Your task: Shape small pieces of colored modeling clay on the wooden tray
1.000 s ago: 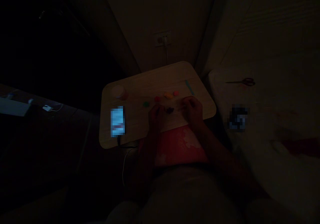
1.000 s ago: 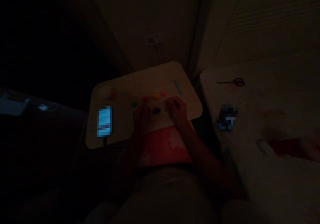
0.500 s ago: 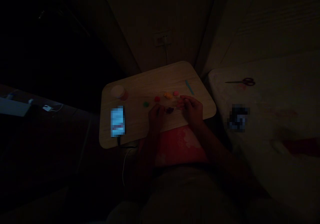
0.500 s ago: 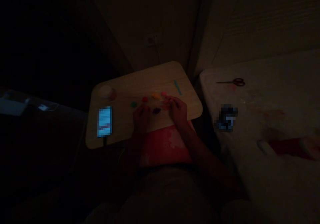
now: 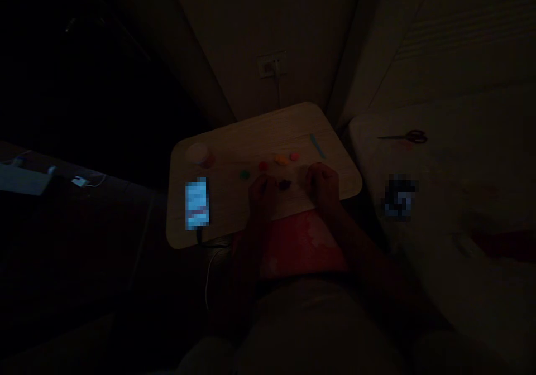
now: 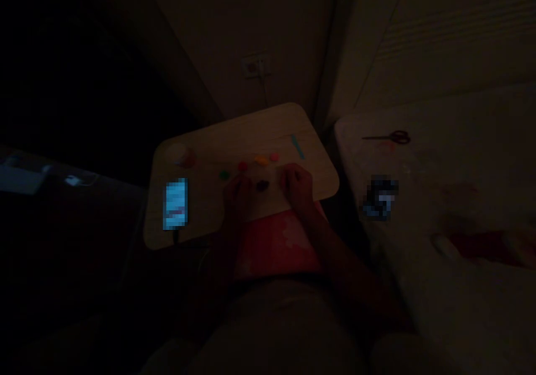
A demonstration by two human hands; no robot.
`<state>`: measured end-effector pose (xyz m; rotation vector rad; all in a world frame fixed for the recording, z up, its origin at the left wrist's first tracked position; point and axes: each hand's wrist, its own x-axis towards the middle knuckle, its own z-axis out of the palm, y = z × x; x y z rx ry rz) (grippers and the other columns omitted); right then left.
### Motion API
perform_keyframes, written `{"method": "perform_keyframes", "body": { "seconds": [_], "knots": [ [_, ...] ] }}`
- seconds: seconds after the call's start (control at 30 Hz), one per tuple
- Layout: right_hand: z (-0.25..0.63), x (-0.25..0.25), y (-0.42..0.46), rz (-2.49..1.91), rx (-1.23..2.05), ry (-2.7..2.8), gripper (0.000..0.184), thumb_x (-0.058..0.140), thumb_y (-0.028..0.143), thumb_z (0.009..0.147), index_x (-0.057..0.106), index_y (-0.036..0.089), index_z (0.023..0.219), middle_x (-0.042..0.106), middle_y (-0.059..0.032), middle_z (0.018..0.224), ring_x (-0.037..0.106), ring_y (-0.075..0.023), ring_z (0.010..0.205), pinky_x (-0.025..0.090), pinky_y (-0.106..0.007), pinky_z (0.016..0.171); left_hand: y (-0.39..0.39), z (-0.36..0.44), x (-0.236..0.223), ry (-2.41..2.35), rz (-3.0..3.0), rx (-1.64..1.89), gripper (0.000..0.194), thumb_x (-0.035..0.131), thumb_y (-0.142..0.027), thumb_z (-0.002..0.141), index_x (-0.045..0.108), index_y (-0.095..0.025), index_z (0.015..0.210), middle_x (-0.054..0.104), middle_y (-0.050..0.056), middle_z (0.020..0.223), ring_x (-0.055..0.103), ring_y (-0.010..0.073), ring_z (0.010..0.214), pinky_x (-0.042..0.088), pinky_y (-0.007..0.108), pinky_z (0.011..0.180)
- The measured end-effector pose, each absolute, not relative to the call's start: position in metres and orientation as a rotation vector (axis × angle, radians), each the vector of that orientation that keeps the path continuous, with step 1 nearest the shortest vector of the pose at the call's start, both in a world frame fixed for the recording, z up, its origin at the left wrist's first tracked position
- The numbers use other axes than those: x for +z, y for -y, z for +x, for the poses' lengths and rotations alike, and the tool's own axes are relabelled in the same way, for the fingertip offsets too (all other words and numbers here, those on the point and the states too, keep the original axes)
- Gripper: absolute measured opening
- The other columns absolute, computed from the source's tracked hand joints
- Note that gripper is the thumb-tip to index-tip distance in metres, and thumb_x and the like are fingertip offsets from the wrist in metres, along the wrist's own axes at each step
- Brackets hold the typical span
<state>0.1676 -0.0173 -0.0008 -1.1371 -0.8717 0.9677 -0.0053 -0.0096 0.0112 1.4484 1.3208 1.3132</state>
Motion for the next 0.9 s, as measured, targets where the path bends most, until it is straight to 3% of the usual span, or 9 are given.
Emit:
{"method": "perform_keyframes", "body": {
  "seconds": [0.2,0.43,0.6,0.73,0.9],
  "knots": [
    [0.169,-0.004,0.018,-1.168,0.898,0.923,0.058,0.064,0.066,0.093,0.049,0.023,0.058,0.044,0.0038,0.054,0.039,-0.0105,0.05,0.032,-0.025,0.047,0.01,-0.005,0.012,-1.302,1.437,1.306,0.041,0.064,-0.049,0.093,0.057,-0.02,0.065,0.055,-0.001,0.065,0.052,0.014,0.065,0.044,0.027,0.066],
    [0.166,-0.008,0.014,-0.93,1.068,0.781,0.047,0.069,0.065,0.091,0.045,0.026,0.077,0.045,0.0063,0.066,0.04,-0.0106,0.053,0.033,-0.021,0.045,0.009,-0.006,0.008,-1.291,1.459,1.312,0.04,0.064,-0.048,0.093,0.057,-0.02,0.066,0.056,0.0,0.066,0.053,0.0144,0.066,0.043,0.027,0.065],
    [0.167,-0.008,0.012,-0.932,1.002,0.824,0.036,0.072,0.055,0.091,0.054,0.026,0.083,0.054,0.0056,0.068,0.049,-0.01,0.055,0.04,-0.021,0.05,0.009,-0.006,0.008,-1.29,1.457,1.305,0.038,0.063,-0.045,0.094,0.057,-0.02,0.066,0.056,-0.001,0.065,0.053,0.0138,0.065,0.044,0.026,0.064],
    [0.166,-0.006,0.013,-1.026,0.987,0.815,0.026,0.08,0.047,0.084,0.068,0.024,0.088,0.066,0.0023,0.072,0.058,-0.0118,0.058,0.045,-0.023,0.05,0.007,-0.007,0.004,-1.299,1.487,1.312,0.035,0.062,-0.041,0.094,0.059,-0.02,0.067,0.058,0.0,0.068,0.055,0.0141,0.068,0.045,0.026,0.068],
    [0.164,-0.006,0.014,-1.068,1.035,0.81,0.026,0.077,0.047,0.085,0.077,0.024,0.097,0.074,-0.0019,0.076,0.066,-0.0165,0.058,0.05,-0.029,0.053,0.005,-0.008,0.001,-1.268,1.546,1.342,0.028,0.065,-0.043,0.094,0.066,-0.02,0.077,0.067,0.002,0.079,0.063,0.0169,0.078,0.051,0.029,0.075]
  ]
}}
